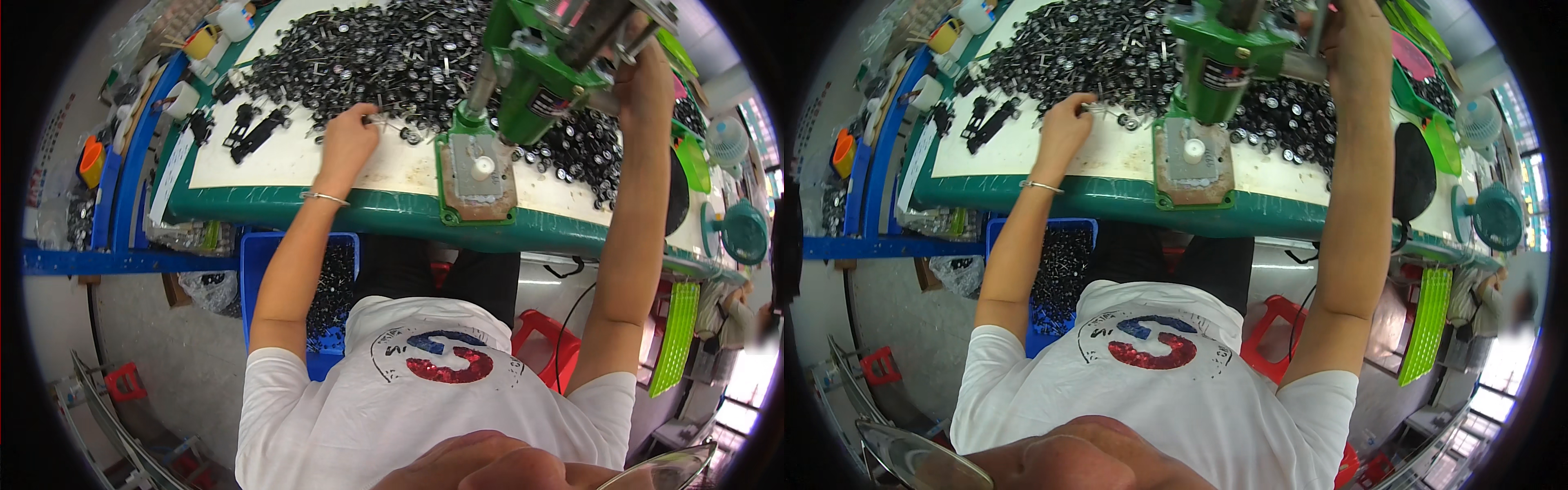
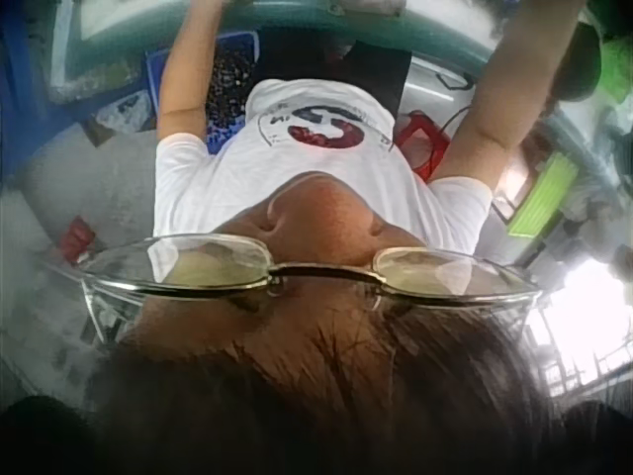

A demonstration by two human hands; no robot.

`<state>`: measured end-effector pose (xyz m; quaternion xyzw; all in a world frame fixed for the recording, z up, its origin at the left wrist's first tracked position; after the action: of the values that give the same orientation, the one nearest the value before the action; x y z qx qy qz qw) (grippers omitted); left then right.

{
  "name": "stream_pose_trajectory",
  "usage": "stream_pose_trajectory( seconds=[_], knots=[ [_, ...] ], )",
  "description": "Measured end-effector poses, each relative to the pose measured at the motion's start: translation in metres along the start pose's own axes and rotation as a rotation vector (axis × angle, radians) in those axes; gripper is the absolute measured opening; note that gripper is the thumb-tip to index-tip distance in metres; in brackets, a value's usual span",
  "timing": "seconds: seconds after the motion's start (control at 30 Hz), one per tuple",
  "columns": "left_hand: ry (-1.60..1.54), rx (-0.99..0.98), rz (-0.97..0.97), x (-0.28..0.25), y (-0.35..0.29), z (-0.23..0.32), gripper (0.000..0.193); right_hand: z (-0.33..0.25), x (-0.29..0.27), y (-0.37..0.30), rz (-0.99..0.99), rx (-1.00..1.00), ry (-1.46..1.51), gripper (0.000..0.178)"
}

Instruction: The person assembles small black plastic components using a manual press machine.

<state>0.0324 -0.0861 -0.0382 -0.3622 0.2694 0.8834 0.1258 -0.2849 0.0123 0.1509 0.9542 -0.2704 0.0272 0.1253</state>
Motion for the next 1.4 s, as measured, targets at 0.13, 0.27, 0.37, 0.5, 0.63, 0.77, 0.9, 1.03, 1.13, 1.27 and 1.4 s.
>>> stream_pose_trajectory(
  seconds=[0.13,0.27,0.37,0.5,0.63,0.77,0.9,1.03,1.13,1.27,1.4],
  knots=[
    [0.253,0.043,-0.103,-0.002,-0.001,0.0,0.026,0.025,-0.023,-0.027,0.075,0.005,-0.048,0.033],
    [0.192,0.128,-0.142,-0.005,-0.012,0.007,0.022,0.059,-0.045,-0.058,0.035,0.126,-0.101,0.028],
    [0.133,0.233,-0.144,-0.008,-0.021,0.008,0.026,0.102,-0.06,-0.078,0.001,0.337,-0.45,0.025],
    [-0.188,0.001,-0.031,-0.02,-0.026,-0.002,0.039,0.139,-0.061,-0.11,-0.06,0.065,-0.996,0.021],
    [-0.121,-0.115,0.101,-0.017,-0.028,-0.014,0.032,0.146,-0.059,-0.119,-0.004,-0.021,-1.134,0.012],
    [0.047,-0.184,-0.055,-0.008,-0.017,0.003,0.039,0.145,-0.059,-0.119,-0.051,-0.027,-1.081,0.014],
    [0.107,-0.113,-0.111,0.006,-0.003,-0.005,0.029,0.132,-0.041,-0.122,-0.129,0.014,-0.797,0.015],
    [-0.19,-0.052,-0.024,0.001,-0.006,-0.008,0.016,0.116,-0.005,-0.132,-0.249,0.031,-0.475,0.016],
    [-0.44,-0.192,-0.033,-0.001,-0.016,0.004,0.014,0.111,0.015,-0.139,-0.273,-0.135,-0.586,0.015],
    [-0.805,-0.181,0.112,0.0,-0.026,0.025,0.013,0.123,0.017,-0.144,-0.238,-0.135,-0.571,0.014],
    [-0.969,-0.162,0.054,0.005,-0.031,0.043,0.016,0.135,0.017,-0.154,-0.22,-0.026,-0.334,0.014]
  ],
)
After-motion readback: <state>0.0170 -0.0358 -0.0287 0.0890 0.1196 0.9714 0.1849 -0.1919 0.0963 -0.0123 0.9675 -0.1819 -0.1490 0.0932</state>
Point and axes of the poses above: each hand's wrist, its own y-axis towards the middle knuckle, its own x-axis out of the palm, z = x × y, the point moved 3 cm from there along y, towards the middle knuckle, and after that the axes turned 15 degrees about x, right-handed, at the moved point
